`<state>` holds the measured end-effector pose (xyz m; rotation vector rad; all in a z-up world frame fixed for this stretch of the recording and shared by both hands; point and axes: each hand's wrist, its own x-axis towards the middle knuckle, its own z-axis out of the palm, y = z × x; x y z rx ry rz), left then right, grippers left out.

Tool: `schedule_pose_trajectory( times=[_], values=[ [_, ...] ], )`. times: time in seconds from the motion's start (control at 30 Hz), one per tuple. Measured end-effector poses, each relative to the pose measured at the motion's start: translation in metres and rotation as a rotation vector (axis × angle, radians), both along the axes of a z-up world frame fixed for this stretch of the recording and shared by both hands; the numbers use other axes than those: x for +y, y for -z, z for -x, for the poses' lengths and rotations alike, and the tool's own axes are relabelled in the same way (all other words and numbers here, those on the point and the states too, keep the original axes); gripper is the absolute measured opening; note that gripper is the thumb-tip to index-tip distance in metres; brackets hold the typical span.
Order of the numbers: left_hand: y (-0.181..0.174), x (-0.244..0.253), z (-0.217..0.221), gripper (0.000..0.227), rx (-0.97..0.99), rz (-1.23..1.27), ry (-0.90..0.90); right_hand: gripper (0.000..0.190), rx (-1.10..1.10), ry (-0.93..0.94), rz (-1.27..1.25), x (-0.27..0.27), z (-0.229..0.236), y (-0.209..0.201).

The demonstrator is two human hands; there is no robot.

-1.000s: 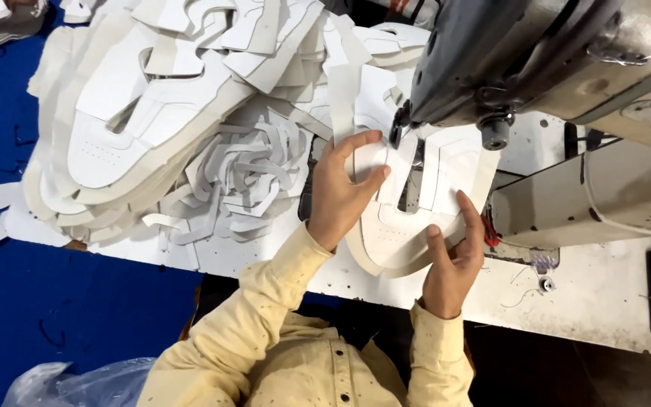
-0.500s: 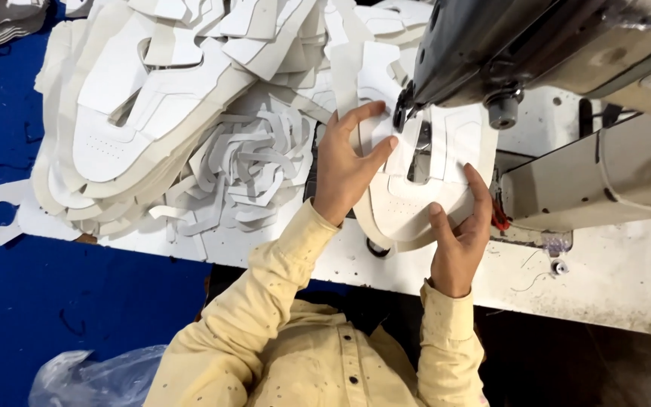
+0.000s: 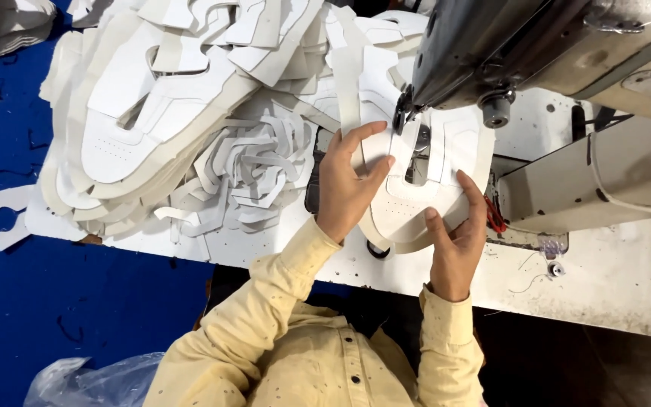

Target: The person uses an industrial sewing machine to stitch together pre-cut white fabric pieces to form a shoe upper.

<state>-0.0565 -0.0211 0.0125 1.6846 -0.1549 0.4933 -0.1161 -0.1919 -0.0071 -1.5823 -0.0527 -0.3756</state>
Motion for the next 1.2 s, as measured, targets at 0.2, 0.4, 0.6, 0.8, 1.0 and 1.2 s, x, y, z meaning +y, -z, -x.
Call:
schedule_pose_trajectory(
  times=[0.2, 0.4, 0.6, 0.8, 1.0, 1.2],
  values=[
    [0.002, -0.002, 0.000, 0.047, -0.002, 0.015, 0.006, 0.061, 0.018, -0.005, 0.024, -0.002, 0.001, -0.008],
    [0.008, -0.002, -0.013, 0.048, 0.035, 0.071, 0.030, 0.064, 0.001, -0.005, 0.063, -0.003, -0.006, -0.015],
    [0.011, -0.005, -0.026, 0.051, 0.031, 0.029, 0.010, 0.066, 0.027, -0.009, 0.092, -0.009, -0.019, -0.016],
    [0.005, 0.001, -0.031, 0.059, 0.019, -0.060, 0.045, 0.066, 0.047, -0.010, 0.094, -0.010, -0.030, -0.020],
    [-0.002, 0.007, -0.040, 0.063, 0.028, -0.152, 0.085, 0.065, 0.041, -0.005, 0.141, -0.010, -0.037, -0.023],
    [0.000, 0.016, -0.054, 0.069, 0.064, -0.144, 0.173, 0.065, 0.025, -0.008, 0.160, -0.013, -0.046, -0.015]
  ],
)
